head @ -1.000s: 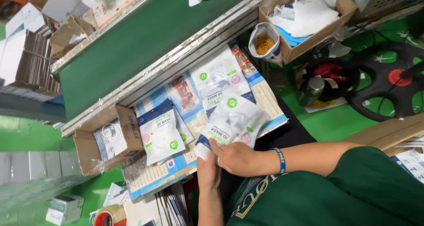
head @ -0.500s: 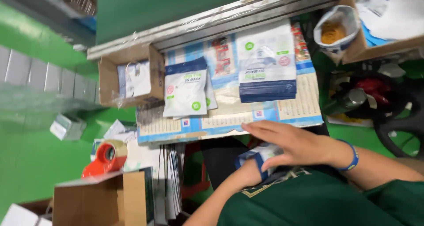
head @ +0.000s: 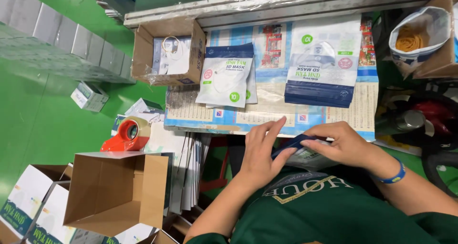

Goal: The person picks up groups of masks from a conveyor belt, places them into plastic pouches, and then packs the pouches into cardboard boxes, using a tape dispenser to seal the boxes.

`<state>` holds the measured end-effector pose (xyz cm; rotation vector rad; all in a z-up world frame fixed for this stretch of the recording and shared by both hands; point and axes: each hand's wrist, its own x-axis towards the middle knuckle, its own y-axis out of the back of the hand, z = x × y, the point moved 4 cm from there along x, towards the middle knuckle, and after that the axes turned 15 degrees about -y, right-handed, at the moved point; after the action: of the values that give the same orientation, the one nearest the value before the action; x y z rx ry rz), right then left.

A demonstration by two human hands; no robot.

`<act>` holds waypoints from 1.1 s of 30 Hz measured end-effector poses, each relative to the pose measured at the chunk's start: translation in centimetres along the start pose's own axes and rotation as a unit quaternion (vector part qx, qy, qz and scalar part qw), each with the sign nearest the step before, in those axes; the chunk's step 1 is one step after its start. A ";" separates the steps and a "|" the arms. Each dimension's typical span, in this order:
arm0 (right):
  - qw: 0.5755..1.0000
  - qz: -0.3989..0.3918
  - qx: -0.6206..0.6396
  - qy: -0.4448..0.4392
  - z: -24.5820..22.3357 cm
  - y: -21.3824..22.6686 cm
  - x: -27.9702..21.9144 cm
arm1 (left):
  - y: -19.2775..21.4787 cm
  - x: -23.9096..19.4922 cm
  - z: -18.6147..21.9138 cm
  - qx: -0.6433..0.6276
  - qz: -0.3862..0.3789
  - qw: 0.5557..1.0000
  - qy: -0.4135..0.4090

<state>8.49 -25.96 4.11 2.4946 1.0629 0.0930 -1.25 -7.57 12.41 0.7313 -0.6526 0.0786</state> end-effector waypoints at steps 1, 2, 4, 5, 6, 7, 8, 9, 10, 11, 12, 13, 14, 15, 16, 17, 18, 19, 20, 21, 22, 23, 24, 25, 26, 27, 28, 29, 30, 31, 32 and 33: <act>1.000 -0.002 0.000 -0.001 0.0 -0.1 -0.1 | -1.2 -1.1 -1.3 -0.001 0.000 1.000 0.002; 1.000 0.015 -0.007 -0.008 0.0 -0.3 -0.2 | -2.6 -2.5 -2.6 -0.019 -0.039 0.999 0.030; 1.000 0.019 -0.013 -0.015 -0.2 -0.8 -0.3 | -3.8 -4.0 -4.1 -0.037 -0.074 0.994 0.069; 0.999 0.045 -0.006 -0.012 -0.5 -0.7 -0.5 | -3.6 -4.0 -4.0 -0.025 -0.076 0.995 0.058; 0.997 0.075 -0.002 -0.006 -0.8 -0.4 -0.6 | -3.4 -3.5 -4.1 -0.012 -0.077 0.996 0.042; 0.998 0.067 -0.003 -0.005 -1.1 -0.6 -0.6 | -2.6 -3.3 -4.2 -0.010 -0.073 0.996 0.049; 0.995 0.094 0.021 0.007 -1.4 -0.2 -0.5 | -2.1 -2.7 -4.4 -0.007 -0.091 0.995 0.042; 0.992 0.120 0.045 0.018 -1.8 0.3 -0.6 | -1.6 -2.0 -4.4 -0.003 -0.110 0.993 0.034; 0.991 0.123 0.040 0.024 -1.5 0.1 0.2 | -0.5 -0.9 -5.5 -0.001 -0.106 0.994 0.029; 0.988 0.151 0.006 -0.009 -0.9 0.1 1.1 | 0.2 0.2 -6.5 0.040 -0.150 0.988 0.002; 0.982 0.179 -0.027 -0.045 -0.3 0.0 1.7 | 0.9 1.1 -7.3 0.080 -0.195 0.977 -0.023; 0.982 0.182 -0.029 -0.042 -1.6 -0.1 5.0 | 2.1 3.2 -10.4 0.081 -0.192 0.978 -0.027; 0.978 0.203 0.030 -0.026 -2.8 -0.2 7.7 | 3.0 4.8 -13.3 0.178 -0.235 0.954 -0.051; 0.971 0.224 0.089 -0.010 -3.8 -0.4 10.4 | 3.8 6.3 -16.3 0.273 -0.275 0.919 -0.075; 0.970 0.225 0.087 -0.011 -2.4 -0.9 14.5 | 4.4 8.0 -17.7 0.271 -0.275 0.919 -0.077; 0.972 0.198 0.121 -0.012 -0.8 -1.4 18.7 | 5.7 9.8 -19.7 0.301 -0.245 0.922 0.016; 0.973 0.172 0.157 -0.012 0.5 -1.9 23.2 | 7.1 11.6 -21.8 0.329 -0.211 0.914 0.109; 0.972 0.173 0.157 -0.010 1.3 -2.3 23.9 | 4.8 9.8 -23.6 0.330 -0.211 0.914 0.107; 0.974 0.162 0.156 -0.022 2.2 -2.9 24.8 | 3.4 8.4 -25.3 0.418 -0.124 0.895 0.094; 0.976 0.150 0.155 -0.033 3.1 -3.4 25.9 | 2.0 6.9 -26.9 0.499 -0.035 0.862 0.080; 0.974 0.158 0.157 -0.029 2.6 -2.5 25.5 | 0.8 4.9 -27.3 0.500 -0.034 0.862 0.070; 0.981 0.169 0.094 0.006 1.8 -1.6 25.2 | -0.7 2.9 -28.3 0.446 -0.093 0.884 0.107; 0.982 0.184 0.031 0.033 1.6 -0.6 24.2 | -2.9 0.6 -29.3 0.384 -0.158 0.899 0.141; 0.980 0.196 0.032 0.029 2.1 1.3 24.2 | -3.0 -0.1 -29.2 0.381 -0.163 0.901 0.129; 0.973 0.222 -0.018 0.059 2.1 3.5 24.3 | -3.0 -0.4 -29.7 0.361 -0.168 0.904 0.156; 0.962 0.248 -0.069 0.087 2.2 5.7 24.3 | -3.0 -0.7 -30.2 0.341 -0.174 0.906 0.182; 0.959 0.260 -0.067 0.087 3.4 9.2 25.7 | -2.0 1.7 -28.3 0.342 -0.177 0.907 0.169; 0.929 0.328 -0.122 0.119 4.3 13.0 26.7 | -0.9 3.7 -26.7 0.335 -0.192 0.897 0.217; 0.891 0.390 -0.176 0.153 5.1 16.8 27.8 | 0.2 5.8 -25.2 0.329 -0.203 0.883 0.265; 0.886 0.401 -0.175 0.155 6.4 18.9 28.2 | 0.4 7.7 -24.8 0.333 -0.203 0.885 0.254; 0.870 0.446 -0.171 0.118 7.7 21.6 28.9 | 0.7 10.3 -23.9 0.335 -0.134 0.919 0.160; 0.852 0.490 -0.165 0.080 9.1 24.3 29.5 | 1.0 12.7 -22.8 0.332 -0.064 0.939 0.065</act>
<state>47.69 -23.42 2.73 2.4511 -0.2758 0.7180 20.65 5.92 7.65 1.4072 -0.4443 0.2326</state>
